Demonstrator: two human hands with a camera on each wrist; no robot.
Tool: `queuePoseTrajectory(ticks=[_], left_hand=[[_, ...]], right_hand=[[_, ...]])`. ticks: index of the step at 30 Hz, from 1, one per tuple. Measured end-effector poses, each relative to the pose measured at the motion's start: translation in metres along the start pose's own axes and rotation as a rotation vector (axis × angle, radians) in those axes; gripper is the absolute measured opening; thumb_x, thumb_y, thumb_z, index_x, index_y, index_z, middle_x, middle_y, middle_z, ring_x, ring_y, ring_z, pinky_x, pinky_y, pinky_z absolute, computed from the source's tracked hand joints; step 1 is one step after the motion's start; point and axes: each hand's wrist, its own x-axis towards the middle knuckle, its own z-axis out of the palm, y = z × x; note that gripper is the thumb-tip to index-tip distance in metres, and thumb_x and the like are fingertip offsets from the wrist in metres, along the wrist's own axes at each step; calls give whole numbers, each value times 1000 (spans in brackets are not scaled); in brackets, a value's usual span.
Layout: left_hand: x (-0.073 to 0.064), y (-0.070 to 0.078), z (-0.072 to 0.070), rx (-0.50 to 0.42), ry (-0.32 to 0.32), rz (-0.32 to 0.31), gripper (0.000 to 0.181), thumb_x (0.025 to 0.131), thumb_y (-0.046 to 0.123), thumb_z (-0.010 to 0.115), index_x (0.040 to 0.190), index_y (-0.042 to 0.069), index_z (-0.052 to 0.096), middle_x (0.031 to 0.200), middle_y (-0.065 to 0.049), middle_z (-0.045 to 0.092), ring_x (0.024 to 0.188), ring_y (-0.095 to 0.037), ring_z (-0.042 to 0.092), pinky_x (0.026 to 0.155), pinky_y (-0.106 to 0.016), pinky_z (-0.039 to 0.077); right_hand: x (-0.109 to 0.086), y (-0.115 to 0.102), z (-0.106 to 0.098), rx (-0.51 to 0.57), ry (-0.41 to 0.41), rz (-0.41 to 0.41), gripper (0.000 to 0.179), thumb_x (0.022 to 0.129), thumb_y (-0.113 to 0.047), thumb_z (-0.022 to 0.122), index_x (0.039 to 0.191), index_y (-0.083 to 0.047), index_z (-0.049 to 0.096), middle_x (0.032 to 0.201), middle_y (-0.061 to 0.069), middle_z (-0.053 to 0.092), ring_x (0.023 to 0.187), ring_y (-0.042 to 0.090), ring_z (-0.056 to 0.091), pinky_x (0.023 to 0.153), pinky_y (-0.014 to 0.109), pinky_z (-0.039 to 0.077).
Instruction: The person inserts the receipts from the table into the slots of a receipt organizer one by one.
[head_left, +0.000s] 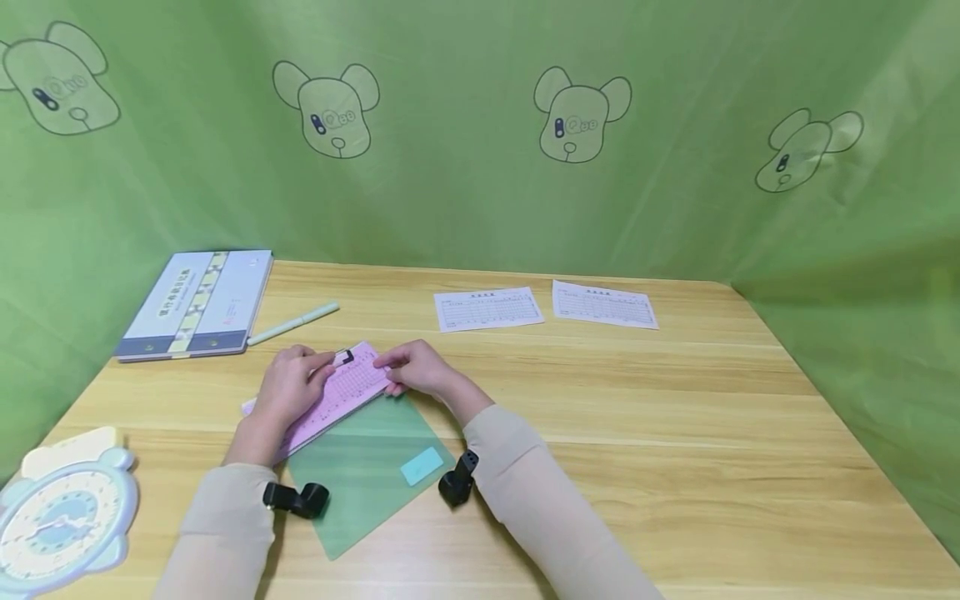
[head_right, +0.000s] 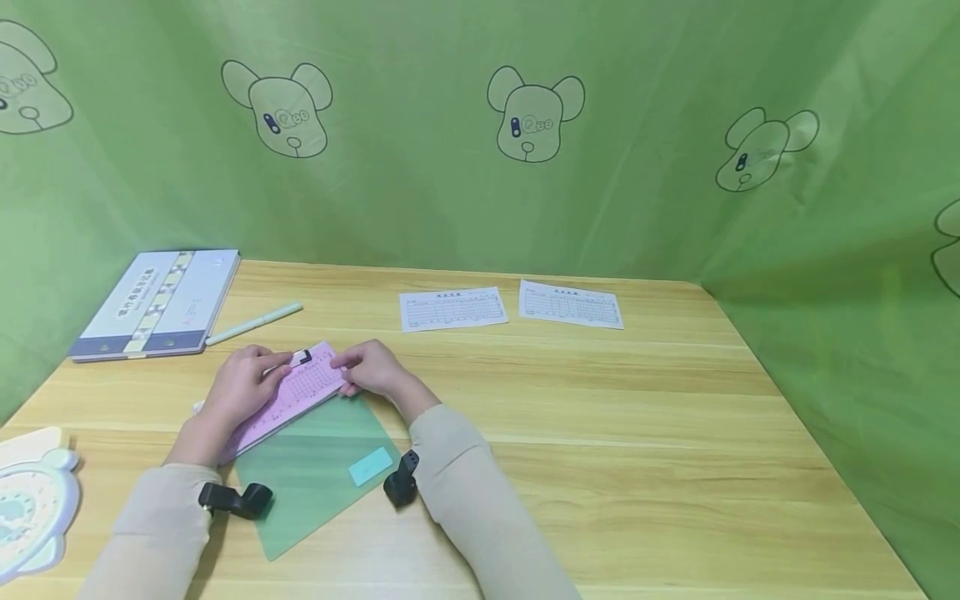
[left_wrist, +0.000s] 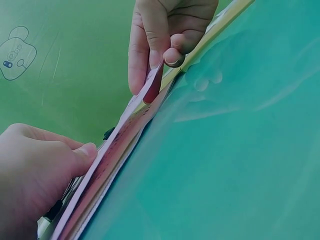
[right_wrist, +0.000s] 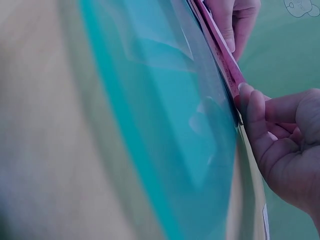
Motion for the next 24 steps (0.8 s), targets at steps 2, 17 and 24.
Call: queuePoseTrajectory(ticks=[2, 17, 24], left_hand=[[0, 0, 0, 2, 0, 4, 25, 81, 13, 59, 103, 1, 62, 84, -16, 55, 79, -32, 49, 71, -44, 37], [-1, 1, 0, 8, -8, -28, 28, 80, 15, 59, 105, 2, 61, 86, -17, 55, 82, -32, 48, 73, -44, 36], [-2, 0, 2, -26, 1, -61, 28, 79, 14, 60, 104, 2, 62, 87, -18, 55, 83, -33, 48, 74, -45, 36]], right_hand=[[1, 0, 0, -2, 4, 4, 26, 79, 12, 50, 102, 4, 60, 75, 13, 60, 52, 15, 55, 53, 24, 49], [-2, 4, -3, 21, -20, -33, 28, 79, 11, 51, 105, 2, 59, 78, 12, 59, 55, 15, 55, 53, 25, 48], [-13, 9, -13, 82, -32, -61, 31, 78, 11, 53, 108, 3, 57, 89, 10, 60, 58, 16, 56, 57, 27, 49]])
